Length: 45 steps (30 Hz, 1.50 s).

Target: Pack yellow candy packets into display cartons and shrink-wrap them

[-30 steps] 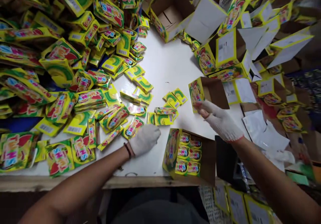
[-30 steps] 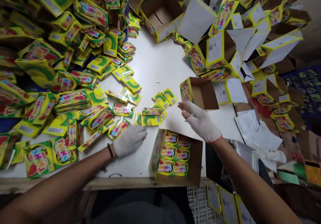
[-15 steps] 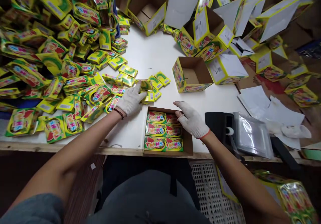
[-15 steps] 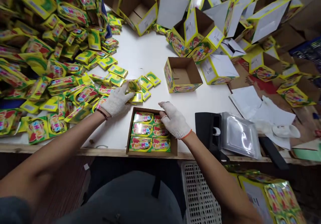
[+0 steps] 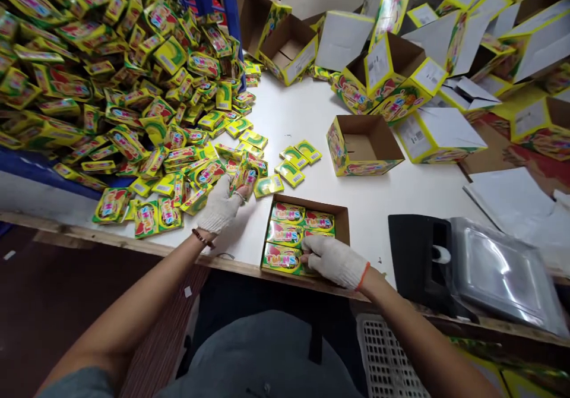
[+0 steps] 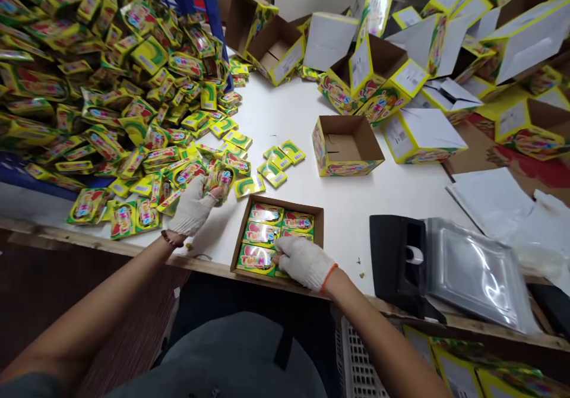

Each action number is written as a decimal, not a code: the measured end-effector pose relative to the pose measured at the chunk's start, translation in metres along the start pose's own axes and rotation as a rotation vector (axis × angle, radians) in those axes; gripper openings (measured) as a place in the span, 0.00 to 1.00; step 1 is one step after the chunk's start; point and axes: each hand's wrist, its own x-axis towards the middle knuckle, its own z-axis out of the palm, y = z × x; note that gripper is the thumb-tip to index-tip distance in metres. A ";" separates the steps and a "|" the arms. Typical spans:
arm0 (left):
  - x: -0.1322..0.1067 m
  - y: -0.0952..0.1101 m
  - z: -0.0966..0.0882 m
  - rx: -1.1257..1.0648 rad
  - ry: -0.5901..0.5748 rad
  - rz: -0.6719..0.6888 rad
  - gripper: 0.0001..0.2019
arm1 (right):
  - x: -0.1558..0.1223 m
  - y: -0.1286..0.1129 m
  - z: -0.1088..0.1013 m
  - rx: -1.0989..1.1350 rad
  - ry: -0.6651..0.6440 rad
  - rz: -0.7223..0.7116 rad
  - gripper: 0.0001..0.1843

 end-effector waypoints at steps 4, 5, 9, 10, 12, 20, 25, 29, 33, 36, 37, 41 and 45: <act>-0.030 0.040 -0.006 -0.416 -0.240 -0.052 0.19 | -0.010 -0.001 -0.031 0.103 0.509 -0.251 0.13; -0.035 0.050 -0.003 -0.385 -0.291 -0.008 0.18 | -0.013 -0.006 -0.040 0.071 0.614 -0.327 0.15; -0.054 0.075 0.023 -0.027 -0.436 0.275 0.10 | -0.027 -0.027 -0.066 -0.334 0.556 -0.377 0.17; -0.059 0.078 0.030 0.068 -0.474 0.332 0.10 | -0.030 -0.029 -0.067 -0.435 0.448 -0.336 0.16; -0.069 0.080 0.039 0.222 -0.534 0.404 0.11 | -0.036 -0.027 -0.064 -0.547 0.229 -0.235 0.15; -0.077 0.059 0.027 0.518 -0.651 0.820 0.16 | -0.011 -0.016 -0.054 -0.578 -0.195 0.054 0.16; -0.084 0.042 0.027 0.576 -0.631 0.861 0.15 | 0.018 -0.025 -0.050 -0.610 -0.372 0.055 0.19; -0.086 0.040 0.027 0.503 -0.646 0.855 0.15 | 0.023 -0.018 -0.044 -0.549 -0.395 0.043 0.15; -0.086 0.042 0.027 0.483 -0.668 0.893 0.16 | 0.024 -0.012 -0.034 -0.554 -0.433 0.086 0.16; -0.081 0.036 0.021 0.310 -0.579 0.871 0.14 | 0.017 -0.009 -0.025 -0.502 -0.314 0.083 0.16; -0.077 0.032 0.017 0.269 -0.492 0.810 0.13 | 0.014 -0.009 -0.022 -0.474 -0.258 0.072 0.16; -0.046 0.006 0.003 0.468 -0.110 0.361 0.08 | 0.000 -0.008 -0.010 -0.445 -0.167 0.037 0.18; -0.007 -0.024 0.000 0.760 -0.058 0.111 0.12 | 0.000 -0.005 -0.002 -0.460 -0.247 0.056 0.18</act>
